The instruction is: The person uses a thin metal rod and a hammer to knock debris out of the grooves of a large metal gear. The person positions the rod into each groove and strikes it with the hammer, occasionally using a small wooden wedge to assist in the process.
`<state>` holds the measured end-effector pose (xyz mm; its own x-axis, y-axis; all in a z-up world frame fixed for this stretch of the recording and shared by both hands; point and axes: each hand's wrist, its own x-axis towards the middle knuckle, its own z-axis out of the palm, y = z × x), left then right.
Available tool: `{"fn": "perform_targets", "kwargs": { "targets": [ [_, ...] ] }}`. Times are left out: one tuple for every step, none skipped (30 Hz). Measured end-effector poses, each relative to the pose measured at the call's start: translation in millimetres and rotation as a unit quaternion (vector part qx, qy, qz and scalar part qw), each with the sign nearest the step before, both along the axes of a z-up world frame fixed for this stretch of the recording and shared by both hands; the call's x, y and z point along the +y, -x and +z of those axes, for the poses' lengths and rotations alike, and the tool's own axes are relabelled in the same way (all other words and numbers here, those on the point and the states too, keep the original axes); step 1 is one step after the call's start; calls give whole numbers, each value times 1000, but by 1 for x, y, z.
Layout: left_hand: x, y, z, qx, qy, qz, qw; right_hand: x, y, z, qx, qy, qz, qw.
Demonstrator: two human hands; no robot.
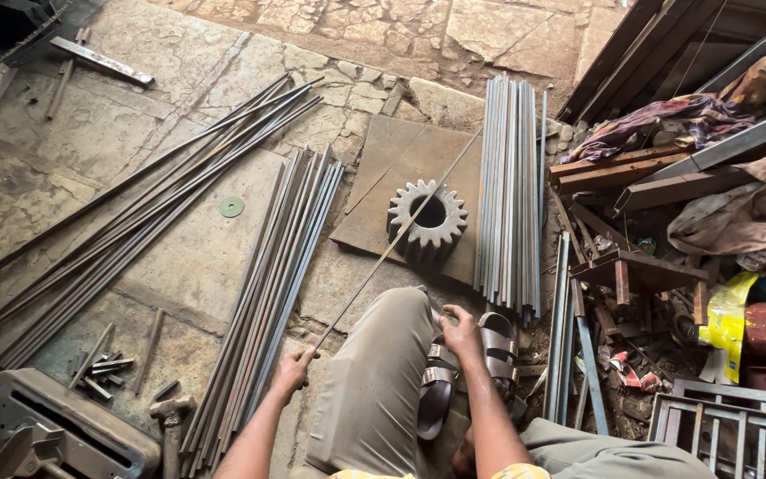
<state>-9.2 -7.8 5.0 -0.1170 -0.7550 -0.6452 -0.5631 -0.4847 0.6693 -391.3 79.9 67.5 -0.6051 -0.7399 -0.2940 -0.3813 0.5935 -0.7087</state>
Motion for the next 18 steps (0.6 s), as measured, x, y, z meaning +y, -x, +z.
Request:
{"fn": "perform_targets", "kwargs": {
  "targets": [
    [0, 0, 0, 1, -1, 1, 1000, 0, 1, -1, 1, 7, 1, 1000],
    [0, 0, 0, 2, -2, 3, 1000, 0, 1, -3, 0, 3, 0, 1000],
    [1, 0, -1, 6, 2, 1, 1000, 1, 1, -5, -1, 0, -1, 1000],
    [1, 0, -1, 10, 6, -1, 1000, 1, 2, -6, -3, -4, -2, 1000],
    [0, 0, 0, 14, 11, -2, 1000, 2, 2, -6, 3, 2, 2, 1000],
    [1, 0, 1, 9, 7, 3, 1000, 5, 1, -6, 8, 8, 7, 1000],
    [1, -1, 1, 4, 4, 6, 1000, 5, 1, -6, 14, 16, 9, 1000],
    [0, 0, 2, -1, 2, 8, 1000, 1, 2, -4, 6, 0, 3, 1000],
    [2, 0, 2, 5, 2, 9, 1000, 1, 2, -3, -3, -21, -3, 1000],
    [3, -1, 2, 11, 2, 10, 1000, 2, 2, -3, -13, -41, -9, 999],
    [2, 0, 2, 18, 5, 11, 1000, 1, 3, -3, -9, -28, -6, 1000],
    [1, 1, 2, 15, 3, 11, 1000, 2, 3, -4, -6, -15, -3, 1000],
    [1, 1, 3, 12, 0, 12, 1000, 3, 4, -7, -3, -3, 0, 1000],
    [1, 1, 3, 8, -3, 12, 1000, 3, 6, -11, 1, 16, 6, 1000],
    [-1, 1, 3, 10, 4, 9, 1000, 4, 7, -17, 4, 36, 10, 999],
    [-5, 2, 3, 12, 12, 5, 1000, 5, 8, -22, 8, 55, 15, 998],
    [-5, 3, 2, 14, 17, 1, 1000, 7, 10, -27, 6, 49, 16, 999],
    [-1, 2, 2, 10, 12, 3, 1000, 10, 11, -30, 4, 43, 18, 999]
  ]
}}
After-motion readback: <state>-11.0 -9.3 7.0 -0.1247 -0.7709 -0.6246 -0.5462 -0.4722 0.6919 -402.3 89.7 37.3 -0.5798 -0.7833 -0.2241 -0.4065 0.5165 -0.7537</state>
